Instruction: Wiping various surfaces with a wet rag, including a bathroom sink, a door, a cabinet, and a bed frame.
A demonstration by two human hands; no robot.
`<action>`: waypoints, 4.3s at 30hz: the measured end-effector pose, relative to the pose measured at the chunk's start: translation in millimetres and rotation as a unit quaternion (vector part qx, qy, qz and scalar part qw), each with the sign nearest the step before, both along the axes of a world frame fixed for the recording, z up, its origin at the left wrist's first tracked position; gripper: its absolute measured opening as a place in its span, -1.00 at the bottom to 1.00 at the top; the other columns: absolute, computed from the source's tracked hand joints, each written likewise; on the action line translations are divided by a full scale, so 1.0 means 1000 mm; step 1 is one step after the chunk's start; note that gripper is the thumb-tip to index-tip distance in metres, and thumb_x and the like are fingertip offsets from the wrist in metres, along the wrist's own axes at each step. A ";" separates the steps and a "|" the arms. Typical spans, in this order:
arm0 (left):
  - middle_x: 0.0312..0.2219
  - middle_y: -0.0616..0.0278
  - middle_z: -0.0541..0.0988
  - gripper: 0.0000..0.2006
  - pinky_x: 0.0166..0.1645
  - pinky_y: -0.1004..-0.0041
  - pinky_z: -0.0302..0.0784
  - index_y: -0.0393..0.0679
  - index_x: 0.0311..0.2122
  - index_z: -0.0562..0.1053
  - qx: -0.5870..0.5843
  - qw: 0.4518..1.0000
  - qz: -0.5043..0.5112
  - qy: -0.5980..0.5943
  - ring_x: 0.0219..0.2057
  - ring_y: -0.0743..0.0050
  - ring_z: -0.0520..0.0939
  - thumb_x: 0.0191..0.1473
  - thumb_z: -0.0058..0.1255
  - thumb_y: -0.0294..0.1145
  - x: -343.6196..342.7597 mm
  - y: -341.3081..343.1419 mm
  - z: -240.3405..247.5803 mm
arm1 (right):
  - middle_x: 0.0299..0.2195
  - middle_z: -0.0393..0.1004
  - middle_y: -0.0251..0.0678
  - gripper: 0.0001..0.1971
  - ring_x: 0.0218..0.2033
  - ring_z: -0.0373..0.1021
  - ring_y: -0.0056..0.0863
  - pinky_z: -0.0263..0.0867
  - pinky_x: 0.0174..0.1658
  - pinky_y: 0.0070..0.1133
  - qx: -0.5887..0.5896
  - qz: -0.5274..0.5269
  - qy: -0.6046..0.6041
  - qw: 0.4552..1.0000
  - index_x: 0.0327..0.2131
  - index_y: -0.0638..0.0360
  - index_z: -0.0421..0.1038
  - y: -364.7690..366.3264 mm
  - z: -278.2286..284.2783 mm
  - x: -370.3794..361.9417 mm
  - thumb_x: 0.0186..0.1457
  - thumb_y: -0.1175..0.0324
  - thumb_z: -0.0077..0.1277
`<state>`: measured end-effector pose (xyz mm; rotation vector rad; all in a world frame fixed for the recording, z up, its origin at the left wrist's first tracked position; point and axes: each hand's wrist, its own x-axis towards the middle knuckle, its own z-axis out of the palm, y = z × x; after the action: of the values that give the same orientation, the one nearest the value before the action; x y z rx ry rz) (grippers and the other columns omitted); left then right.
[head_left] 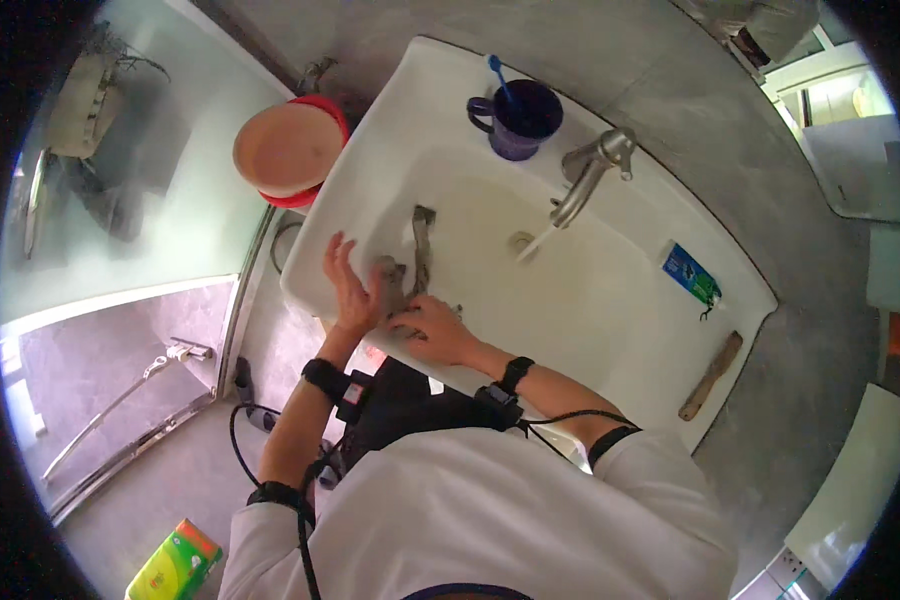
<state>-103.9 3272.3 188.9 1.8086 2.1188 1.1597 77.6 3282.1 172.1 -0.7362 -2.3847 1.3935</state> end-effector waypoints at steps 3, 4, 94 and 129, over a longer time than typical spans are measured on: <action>0.05 -0.19 0.07 -0.45 0.12 0.06 -0.03 -0.24 0.02 0.11 -0.079 0.993 -0.084 0.009 0.08 -0.15 0.08 -0.09 -0.04 -0.31 0.035 0.025 -0.001 | -0.26 0.24 -0.13 -0.58 -0.16 0.19 -0.22 0.12 -0.07 -0.37 -0.166 -0.053 -0.012 0.985 -0.09 -0.06 0.32 0.008 -0.014 0.053 -0.15 0.36 -0.09; 0.05 -0.18 0.07 -0.44 0.12 0.05 -0.02 -0.22 0.03 0.11 -0.115 0.984 -0.137 0.010 0.08 -0.14 0.09 -0.10 -0.03 -0.31 0.046 0.033 -0.006 | -0.26 0.24 -0.13 -0.56 -0.16 0.19 -0.22 0.12 -0.07 -0.36 -0.142 -0.059 -0.043 0.987 -0.08 -0.08 0.30 0.006 -0.031 0.078 -0.14 0.36 -0.08; -0.29 0.13 0.39 -0.63 -0.29 0.44 0.48 -0.27 -0.11 0.19 -0.278 0.699 -0.212 -0.624 -0.35 0.36 0.51 -0.10 -0.11 -0.57 0.182 0.122 -0.060 | -0.33 0.36 -0.39 -0.55 -0.30 0.36 -0.53 0.35 -0.33 -0.60 -0.559 -0.478 0.378 0.562 0.04 0.06 0.12 0.113 -0.010 0.118 0.04 0.37 -0.08; -0.24 0.15 0.46 -0.78 -0.05 0.27 0.34 -0.12 -0.18 0.34 -0.475 0.529 -0.180 -0.680 -0.17 0.28 0.46 0.05 -0.12 -0.33 0.181 0.107 -0.016 | -0.09 0.18 -0.16 -0.68 -0.10 0.14 -0.20 0.05 -0.06 -0.29 0.368 -0.496 -0.360 0.699 -0.20 0.07 0.31 0.171 -0.005 0.232 -0.14 0.44 -0.09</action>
<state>76.6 3378.9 172.6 0.3208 0.8454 0.5575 309.3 3452.7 167.6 -2.0575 -1.9683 -0.3703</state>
